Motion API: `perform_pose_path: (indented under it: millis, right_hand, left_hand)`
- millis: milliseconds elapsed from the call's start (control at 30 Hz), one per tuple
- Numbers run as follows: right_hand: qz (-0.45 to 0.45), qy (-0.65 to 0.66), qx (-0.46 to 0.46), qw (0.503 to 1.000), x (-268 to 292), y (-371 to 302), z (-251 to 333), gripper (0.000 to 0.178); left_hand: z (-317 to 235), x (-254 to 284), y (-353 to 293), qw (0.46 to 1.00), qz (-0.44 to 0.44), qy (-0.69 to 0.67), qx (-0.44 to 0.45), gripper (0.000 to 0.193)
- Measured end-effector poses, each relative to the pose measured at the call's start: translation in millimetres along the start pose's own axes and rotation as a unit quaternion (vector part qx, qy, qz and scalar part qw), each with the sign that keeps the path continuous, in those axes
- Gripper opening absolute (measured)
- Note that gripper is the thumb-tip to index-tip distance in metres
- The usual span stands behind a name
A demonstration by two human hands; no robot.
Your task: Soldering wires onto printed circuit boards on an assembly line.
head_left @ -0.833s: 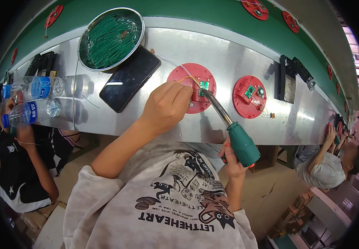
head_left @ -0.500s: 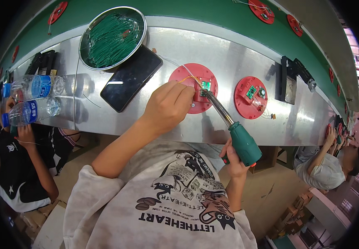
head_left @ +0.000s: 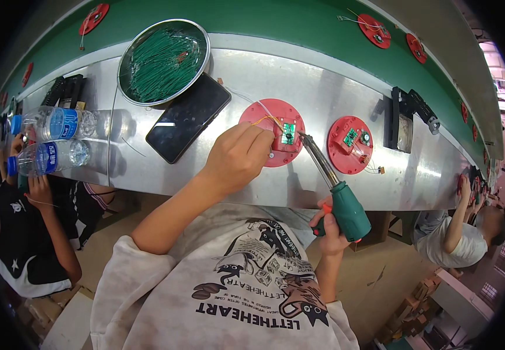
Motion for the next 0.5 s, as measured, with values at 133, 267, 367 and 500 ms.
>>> perform_pose_path:
  millis: [133,267,367,500]
  right_hand:
    - [0.035,-0.012,0.038,0.999,-1,3,4,0.041]
    - [0.032,-0.003,0.038,0.999,-4,3,1,0.043]
    - [0.045,-0.009,0.042,0.998,-2,3,-2,0.043]
    - [0.057,-0.008,0.048,0.997,-3,4,0,0.042]
  left_hand:
    - [-2,6,5,0.999,-0.046,-0.017,-0.009,0.020]
    - [-3,12,7,0.998,-0.053,-0.014,-0.001,0.024]
    - [-6,17,7,0.998,-0.063,0.004,-0.021,0.026]
    - [-10,22,10,0.996,-0.069,-0.051,-0.036,0.025]
Point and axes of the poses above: each hand's wrist, its own y-axis towards the middle knuckle, its own x-axis out of the back of the hand, z = x × y, the point moved 4 cm from there along y, towards the middle knuckle, and after that the axes turned 9 degrees about z, right-handed, at the moved point
